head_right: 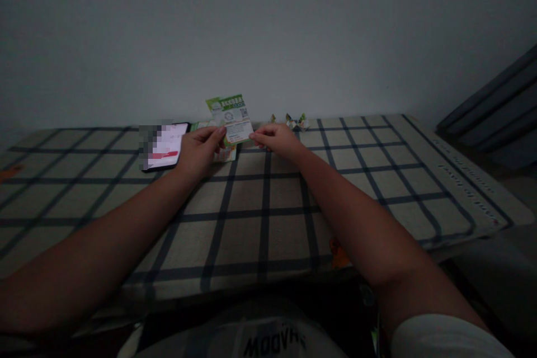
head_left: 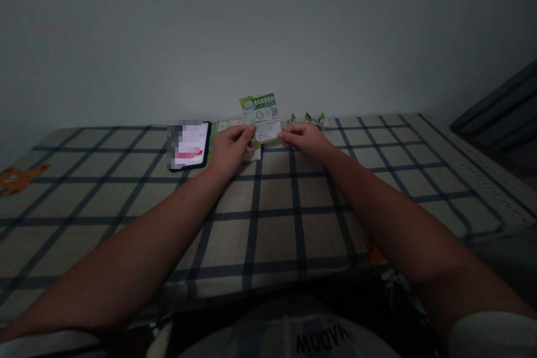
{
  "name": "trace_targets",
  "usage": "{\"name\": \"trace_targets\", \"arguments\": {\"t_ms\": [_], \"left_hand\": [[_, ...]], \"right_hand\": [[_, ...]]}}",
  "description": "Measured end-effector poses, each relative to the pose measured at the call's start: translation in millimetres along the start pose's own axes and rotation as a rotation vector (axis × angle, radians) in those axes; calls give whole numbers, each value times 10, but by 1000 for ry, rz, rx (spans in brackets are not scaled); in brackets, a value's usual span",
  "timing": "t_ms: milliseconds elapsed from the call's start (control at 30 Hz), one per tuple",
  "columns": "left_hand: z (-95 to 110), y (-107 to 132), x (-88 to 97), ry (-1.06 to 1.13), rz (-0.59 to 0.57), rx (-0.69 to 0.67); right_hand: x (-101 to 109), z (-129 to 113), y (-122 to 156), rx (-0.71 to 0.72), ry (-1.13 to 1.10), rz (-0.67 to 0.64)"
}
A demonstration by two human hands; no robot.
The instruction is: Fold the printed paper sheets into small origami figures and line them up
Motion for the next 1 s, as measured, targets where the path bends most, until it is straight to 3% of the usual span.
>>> {"name": "trace_targets", "arguments": {"t_ms": [1000], "left_hand": [[-2, -3, -32, -1, -17, 52]], "right_hand": [[-19, -29, -2, 28, -7, -22]]}}
Point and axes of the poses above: each hand's wrist, its own y-axis away from the middle knuckle, its own x-axis out of the back of the hand, z = x × y, the point moved 9 cm from there along -y, towards the middle knuckle, and after that the axes turned 6 degrees about z, right-handed, at the moved point
